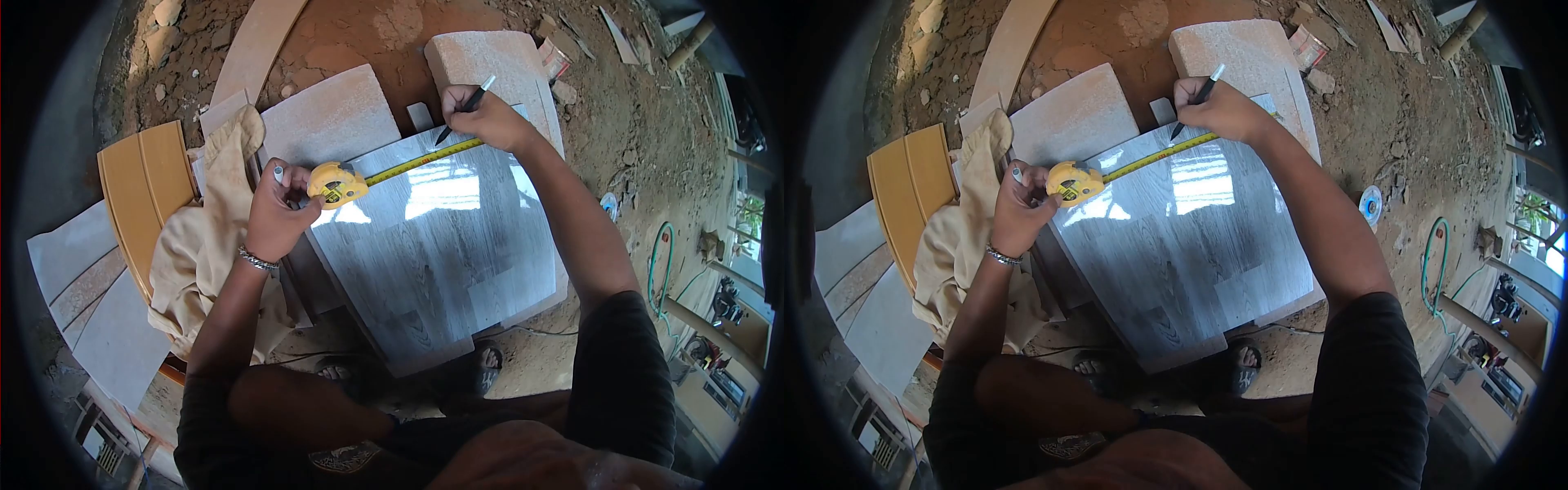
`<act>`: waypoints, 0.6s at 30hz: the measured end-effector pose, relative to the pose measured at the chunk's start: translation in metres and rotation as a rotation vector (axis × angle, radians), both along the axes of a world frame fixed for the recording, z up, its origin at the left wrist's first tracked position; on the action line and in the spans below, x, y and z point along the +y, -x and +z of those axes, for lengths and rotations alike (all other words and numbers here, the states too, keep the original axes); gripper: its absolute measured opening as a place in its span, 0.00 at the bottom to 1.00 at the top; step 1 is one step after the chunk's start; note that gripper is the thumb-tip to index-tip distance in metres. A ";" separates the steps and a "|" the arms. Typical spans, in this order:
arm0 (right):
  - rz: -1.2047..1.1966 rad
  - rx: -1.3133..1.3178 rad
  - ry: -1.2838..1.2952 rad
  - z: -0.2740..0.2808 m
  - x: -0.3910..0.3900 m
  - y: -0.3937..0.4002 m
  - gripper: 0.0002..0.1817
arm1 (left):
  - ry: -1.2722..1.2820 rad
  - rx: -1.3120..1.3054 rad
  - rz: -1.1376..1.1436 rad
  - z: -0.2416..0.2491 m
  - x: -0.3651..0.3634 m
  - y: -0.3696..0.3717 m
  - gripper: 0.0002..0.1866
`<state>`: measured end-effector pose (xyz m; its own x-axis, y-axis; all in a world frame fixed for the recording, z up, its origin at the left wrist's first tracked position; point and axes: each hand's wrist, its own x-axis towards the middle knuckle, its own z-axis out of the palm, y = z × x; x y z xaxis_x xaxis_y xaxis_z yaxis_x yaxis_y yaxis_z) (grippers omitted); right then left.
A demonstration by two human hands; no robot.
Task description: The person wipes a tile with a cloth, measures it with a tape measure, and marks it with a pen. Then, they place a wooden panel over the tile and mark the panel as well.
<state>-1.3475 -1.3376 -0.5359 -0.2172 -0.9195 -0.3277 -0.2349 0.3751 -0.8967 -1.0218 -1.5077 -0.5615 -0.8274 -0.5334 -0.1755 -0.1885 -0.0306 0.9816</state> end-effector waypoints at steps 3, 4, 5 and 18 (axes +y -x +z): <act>-0.007 0.017 0.012 0.000 0.000 -0.002 0.06 | -0.022 -0.038 0.008 -0.002 -0.007 0.002 0.25; -0.015 0.027 0.023 0.000 0.000 -0.003 0.06 | -0.063 0.005 0.020 -0.008 -0.008 0.002 0.24; -0.022 0.036 0.034 0.000 0.000 -0.004 0.07 | -0.104 0.046 0.032 -0.010 -0.010 0.002 0.23; -0.008 0.100 -0.046 -0.001 -0.001 -0.005 0.09 | -0.112 -0.040 0.030 -0.005 -0.016 0.008 0.19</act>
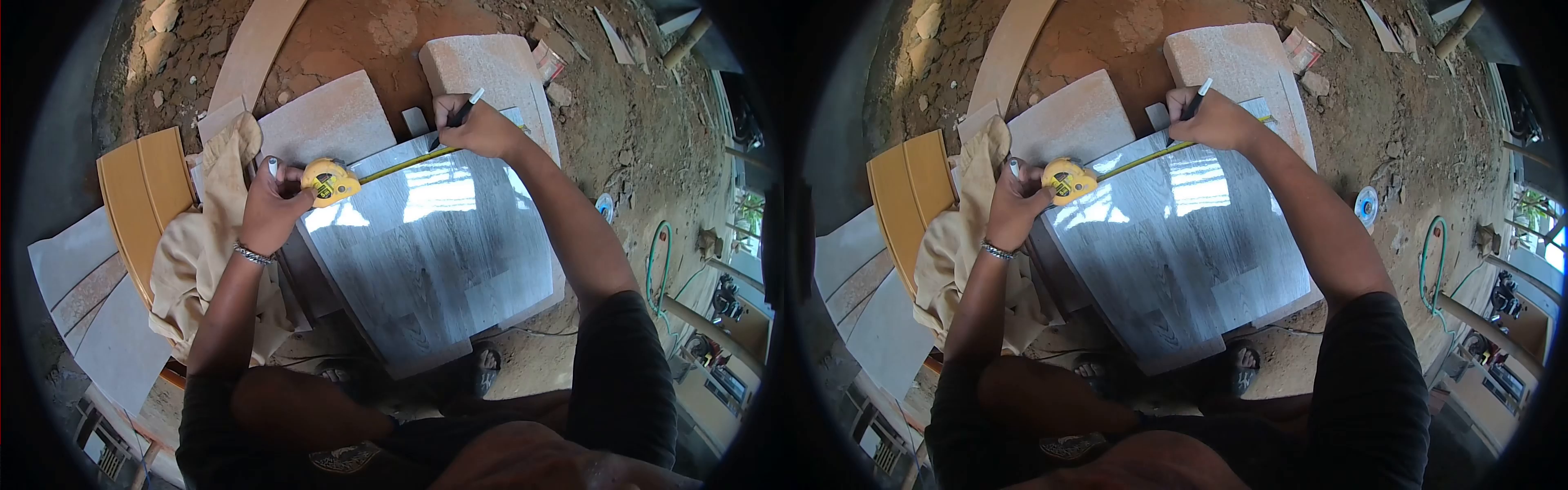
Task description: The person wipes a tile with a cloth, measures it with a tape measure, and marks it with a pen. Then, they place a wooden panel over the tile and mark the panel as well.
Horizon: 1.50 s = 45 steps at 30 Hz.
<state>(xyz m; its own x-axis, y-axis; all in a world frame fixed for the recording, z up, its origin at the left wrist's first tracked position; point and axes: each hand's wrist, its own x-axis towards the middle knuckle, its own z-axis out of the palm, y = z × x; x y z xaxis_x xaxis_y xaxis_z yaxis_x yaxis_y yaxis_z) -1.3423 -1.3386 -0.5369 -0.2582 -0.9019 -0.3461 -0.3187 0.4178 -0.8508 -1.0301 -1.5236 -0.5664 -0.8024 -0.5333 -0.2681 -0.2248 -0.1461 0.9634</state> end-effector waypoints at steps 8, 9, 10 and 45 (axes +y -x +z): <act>-0.013 -0.013 0.007 0.009 0.000 -0.004 0.08 | -0.057 0.054 0.003 0.003 0.002 0.001 0.21; 0.000 -0.028 0.009 0.008 0.001 -0.003 0.09 | -0.072 0.074 0.014 0.000 0.001 0.000 0.21; 0.007 -0.006 0.000 0.006 0.001 -0.002 0.09 | -0.059 0.070 0.002 -0.003 0.000 -0.001 0.22; -0.021 0.052 0.065 -0.007 0.003 -0.004 0.11 | -0.078 0.067 -0.013 0.002 0.000 0.000 0.22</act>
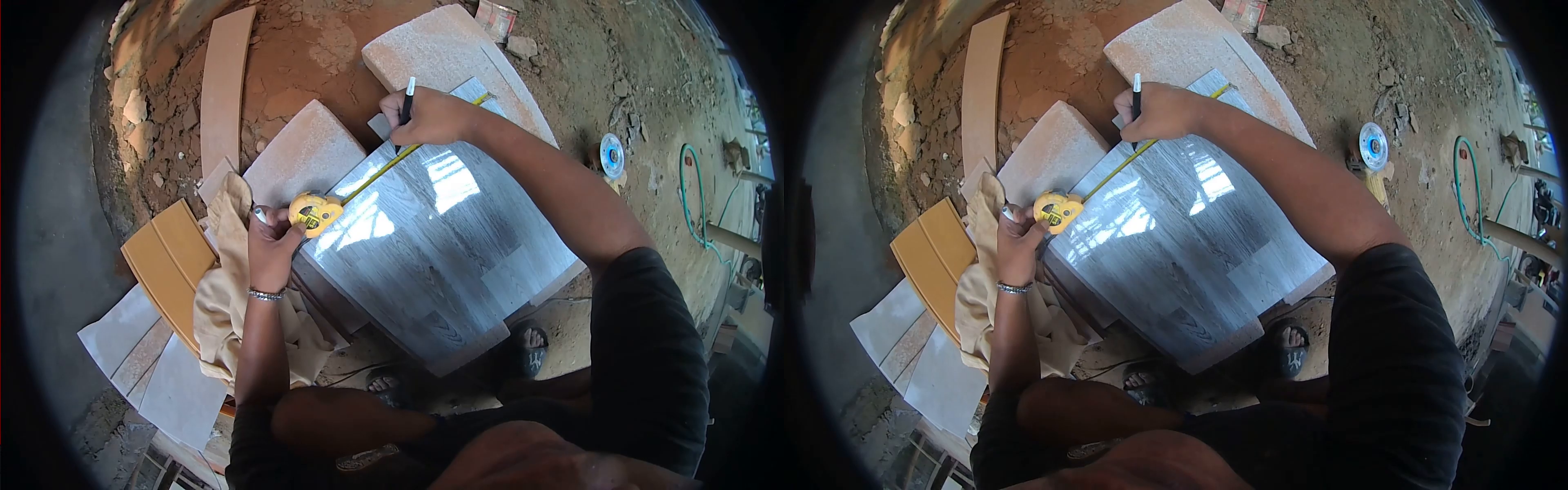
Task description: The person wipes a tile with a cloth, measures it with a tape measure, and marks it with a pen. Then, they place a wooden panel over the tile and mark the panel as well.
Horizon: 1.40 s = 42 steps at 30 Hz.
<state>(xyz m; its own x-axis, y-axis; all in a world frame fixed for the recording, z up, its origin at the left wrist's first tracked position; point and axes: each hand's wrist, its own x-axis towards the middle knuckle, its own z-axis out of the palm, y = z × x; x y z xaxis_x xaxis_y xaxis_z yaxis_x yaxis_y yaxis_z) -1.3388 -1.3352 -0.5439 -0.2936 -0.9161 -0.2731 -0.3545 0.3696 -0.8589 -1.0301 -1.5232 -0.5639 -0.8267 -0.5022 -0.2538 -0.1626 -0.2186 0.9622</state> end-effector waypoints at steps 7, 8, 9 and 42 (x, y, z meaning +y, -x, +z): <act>0.000 -0.021 0.035 0.000 0.001 0.000 0.11 | 0.000 -0.015 -0.003 0.001 0.000 0.000 0.22; 0.006 -0.009 0.026 0.000 0.001 0.000 0.11 | 0.010 -0.012 -0.004 0.001 0.000 0.000 0.22; 0.008 -0.009 0.027 0.001 0.001 -0.001 0.11 | 0.011 -0.012 -0.003 0.001 0.000 -0.001 0.22; -0.783 0.125 -0.471 0.012 0.073 -0.046 0.30 | 0.041 0.074 -0.098 -0.007 0.001 -0.001 0.23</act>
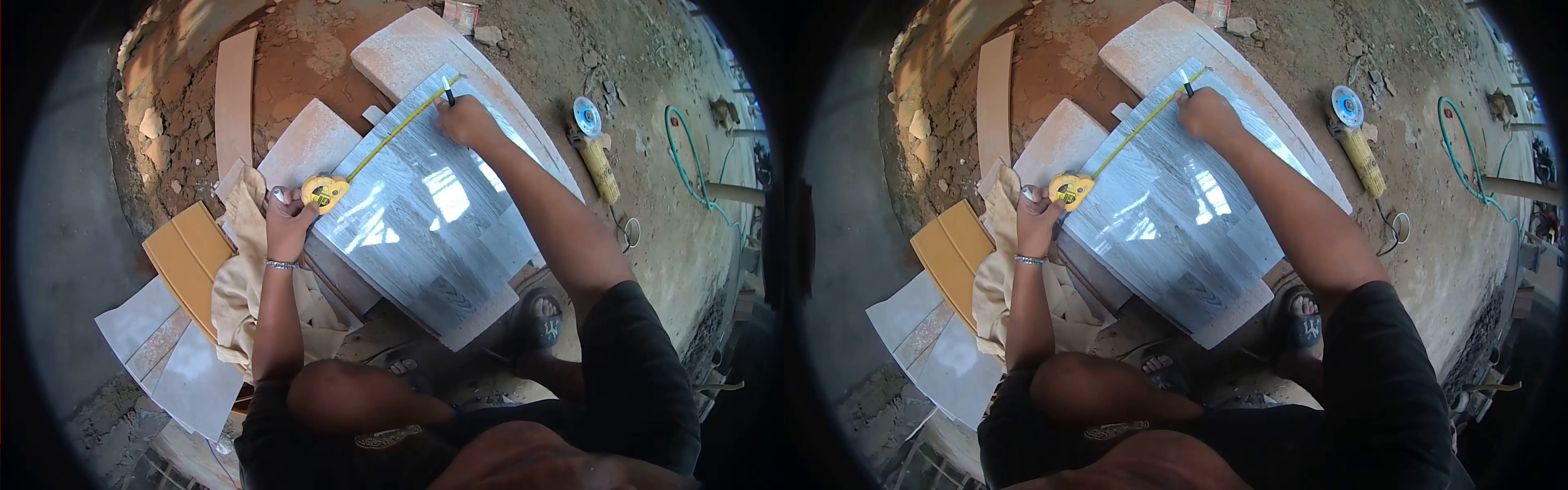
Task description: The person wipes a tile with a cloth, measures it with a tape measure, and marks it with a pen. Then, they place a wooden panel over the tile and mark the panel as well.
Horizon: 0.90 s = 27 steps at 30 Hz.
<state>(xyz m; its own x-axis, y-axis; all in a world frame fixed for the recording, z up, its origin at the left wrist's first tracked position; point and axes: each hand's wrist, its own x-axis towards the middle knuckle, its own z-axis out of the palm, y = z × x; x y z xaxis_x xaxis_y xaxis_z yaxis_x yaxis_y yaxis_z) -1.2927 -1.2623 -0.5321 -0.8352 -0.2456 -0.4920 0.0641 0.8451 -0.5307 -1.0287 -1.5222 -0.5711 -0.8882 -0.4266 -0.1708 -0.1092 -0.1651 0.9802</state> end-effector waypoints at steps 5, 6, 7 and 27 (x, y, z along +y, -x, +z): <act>-0.147 -0.045 -0.071 0.010 -0.034 -0.006 0.21 | 0.091 -0.017 -0.033 0.004 0.003 -0.001 0.23; -0.108 -0.002 -0.080 0.003 -0.037 -0.004 0.19 | 0.131 -0.019 -0.042 0.006 0.006 -0.002 0.23; -0.069 0.041 -0.092 -0.004 -0.042 0.004 0.19 | 0.156 0.028 -0.062 0.006 0.008 -0.004 0.22; -0.429 0.052 -0.218 -0.016 0.224 -0.189 0.23 | 0.253 -0.148 -0.857 -0.017 0.228 -0.133 0.19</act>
<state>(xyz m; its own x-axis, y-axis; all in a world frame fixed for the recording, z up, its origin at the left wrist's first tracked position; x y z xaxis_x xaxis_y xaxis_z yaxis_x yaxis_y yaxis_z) -1.1042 -1.0386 -0.5481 -0.8635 0.2307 -0.4484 0.4092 0.8402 -0.3559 -0.8954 -1.2937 -0.5876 -0.8952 0.3303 -0.2992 -0.2230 0.2494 0.9424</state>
